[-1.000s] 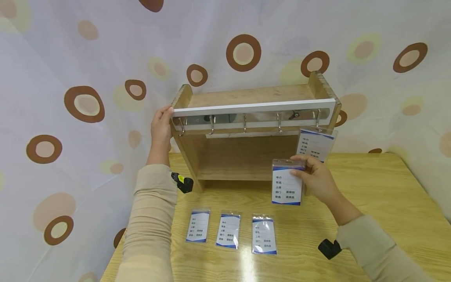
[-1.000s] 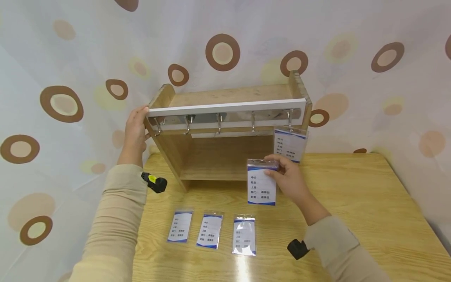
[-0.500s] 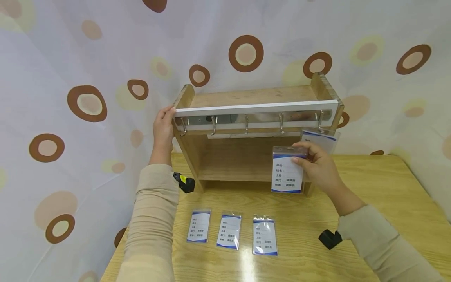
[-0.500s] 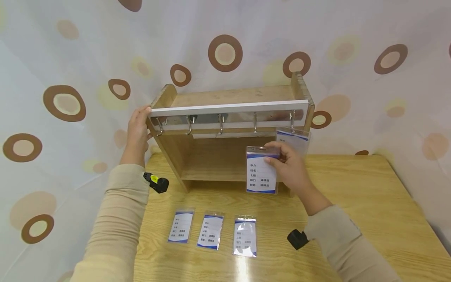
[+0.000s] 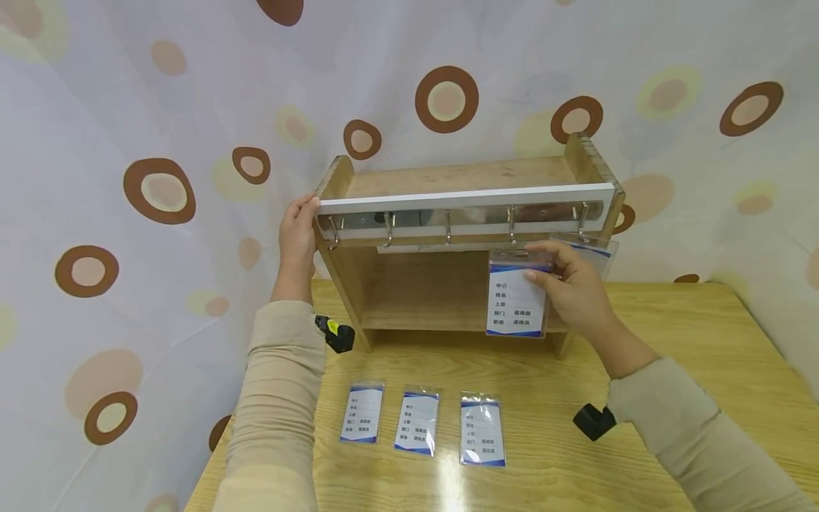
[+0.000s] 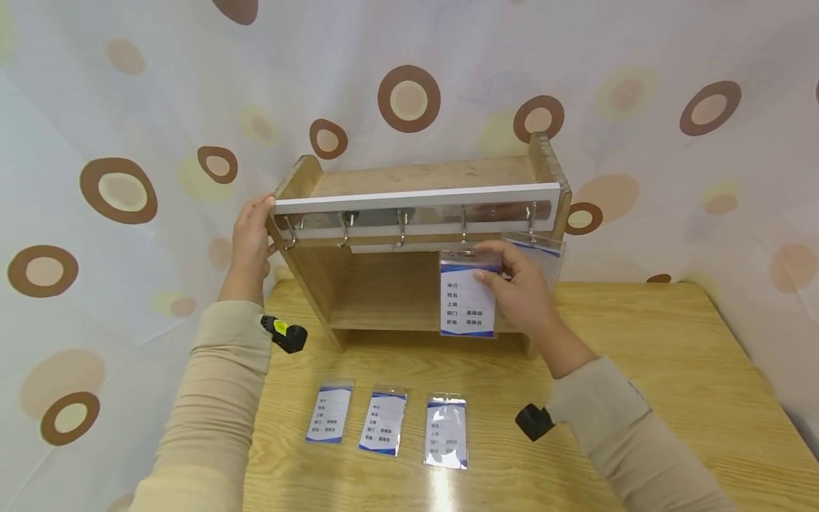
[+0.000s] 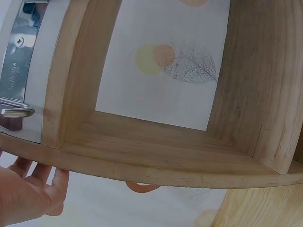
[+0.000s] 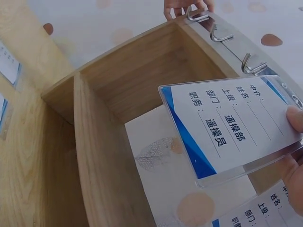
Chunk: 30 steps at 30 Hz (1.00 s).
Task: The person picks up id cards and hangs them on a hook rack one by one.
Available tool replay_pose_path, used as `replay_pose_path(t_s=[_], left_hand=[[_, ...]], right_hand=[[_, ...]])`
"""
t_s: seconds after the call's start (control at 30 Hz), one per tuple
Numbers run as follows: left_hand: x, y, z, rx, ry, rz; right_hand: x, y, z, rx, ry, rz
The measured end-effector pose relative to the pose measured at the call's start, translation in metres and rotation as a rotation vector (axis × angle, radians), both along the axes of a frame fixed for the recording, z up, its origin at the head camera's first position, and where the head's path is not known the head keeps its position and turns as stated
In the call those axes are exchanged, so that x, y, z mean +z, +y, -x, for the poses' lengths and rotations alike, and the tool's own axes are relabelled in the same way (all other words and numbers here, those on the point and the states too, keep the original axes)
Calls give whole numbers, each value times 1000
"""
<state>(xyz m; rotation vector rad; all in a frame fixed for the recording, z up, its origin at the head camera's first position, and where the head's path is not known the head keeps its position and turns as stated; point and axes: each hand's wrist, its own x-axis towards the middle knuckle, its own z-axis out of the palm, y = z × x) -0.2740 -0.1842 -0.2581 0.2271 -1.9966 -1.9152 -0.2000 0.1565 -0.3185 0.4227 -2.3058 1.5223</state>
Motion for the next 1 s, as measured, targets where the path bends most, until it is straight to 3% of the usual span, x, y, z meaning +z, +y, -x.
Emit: replay_pose_path(t_s=[0.3,0.7,1.0], left_hand=[[-2,-1,1,0,12,-15],[0,-1,0,-15,12,-30],[-1,0,2,-15,8,-58]], right_hand=[[8,-2,6,18,26,-8],[14,-7,11,87,58,72],[16,-10,12,93,61,119]])
